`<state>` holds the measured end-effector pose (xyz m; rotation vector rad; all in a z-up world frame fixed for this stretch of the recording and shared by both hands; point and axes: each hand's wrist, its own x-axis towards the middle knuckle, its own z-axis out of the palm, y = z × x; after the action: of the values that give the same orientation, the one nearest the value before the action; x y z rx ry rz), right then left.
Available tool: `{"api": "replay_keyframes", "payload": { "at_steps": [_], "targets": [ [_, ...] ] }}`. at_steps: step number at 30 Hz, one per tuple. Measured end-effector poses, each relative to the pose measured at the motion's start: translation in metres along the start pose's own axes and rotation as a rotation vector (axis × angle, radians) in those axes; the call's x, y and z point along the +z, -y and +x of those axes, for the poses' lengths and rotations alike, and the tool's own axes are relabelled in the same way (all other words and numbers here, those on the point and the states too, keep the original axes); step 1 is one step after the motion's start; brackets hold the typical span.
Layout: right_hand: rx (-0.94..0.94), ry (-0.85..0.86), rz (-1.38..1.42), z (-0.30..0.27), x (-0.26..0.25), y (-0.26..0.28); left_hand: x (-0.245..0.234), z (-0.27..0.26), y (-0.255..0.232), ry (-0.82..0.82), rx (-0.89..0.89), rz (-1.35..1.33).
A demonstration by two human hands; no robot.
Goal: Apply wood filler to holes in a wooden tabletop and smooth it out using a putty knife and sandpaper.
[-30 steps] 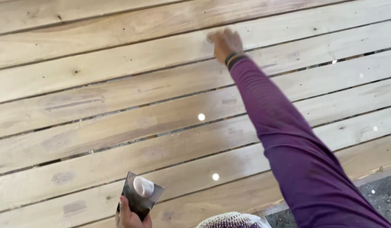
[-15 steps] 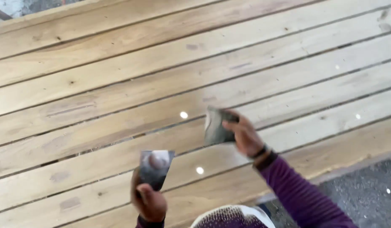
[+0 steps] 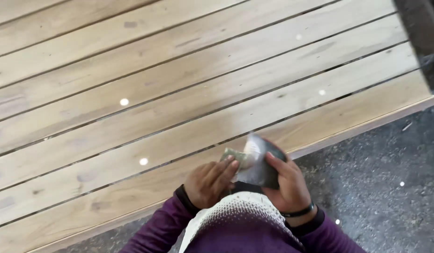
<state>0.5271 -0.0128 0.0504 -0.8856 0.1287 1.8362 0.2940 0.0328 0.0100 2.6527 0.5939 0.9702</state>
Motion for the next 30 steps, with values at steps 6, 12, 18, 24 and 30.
{"api": "replay_keyframes", "payload": {
  "at_steps": [6,12,18,24,30],
  "targets": [
    [-1.133,0.082,-1.318,-0.037,-0.034,0.025,0.071,0.028,-0.03,-0.318,-1.129,-1.356],
    [-1.465,0.635,-1.709,-0.016,-0.059,0.046,0.049,0.046,-0.041,-0.603,-1.431,-2.006],
    [-1.419,0.485,-2.143,-0.032,-0.018,0.093,0.015,0.058,-0.036,-0.712,-1.243,-1.876],
    [-1.353,0.743,-2.286,-0.043,0.007,0.073,0.018,0.052,-0.042,-0.692,-1.035,-1.174],
    [-0.964,0.702,-2.432,0.026,-0.092,0.081,0.008,0.032,-0.028,-1.008,-0.99,-1.022]
  ]
}}
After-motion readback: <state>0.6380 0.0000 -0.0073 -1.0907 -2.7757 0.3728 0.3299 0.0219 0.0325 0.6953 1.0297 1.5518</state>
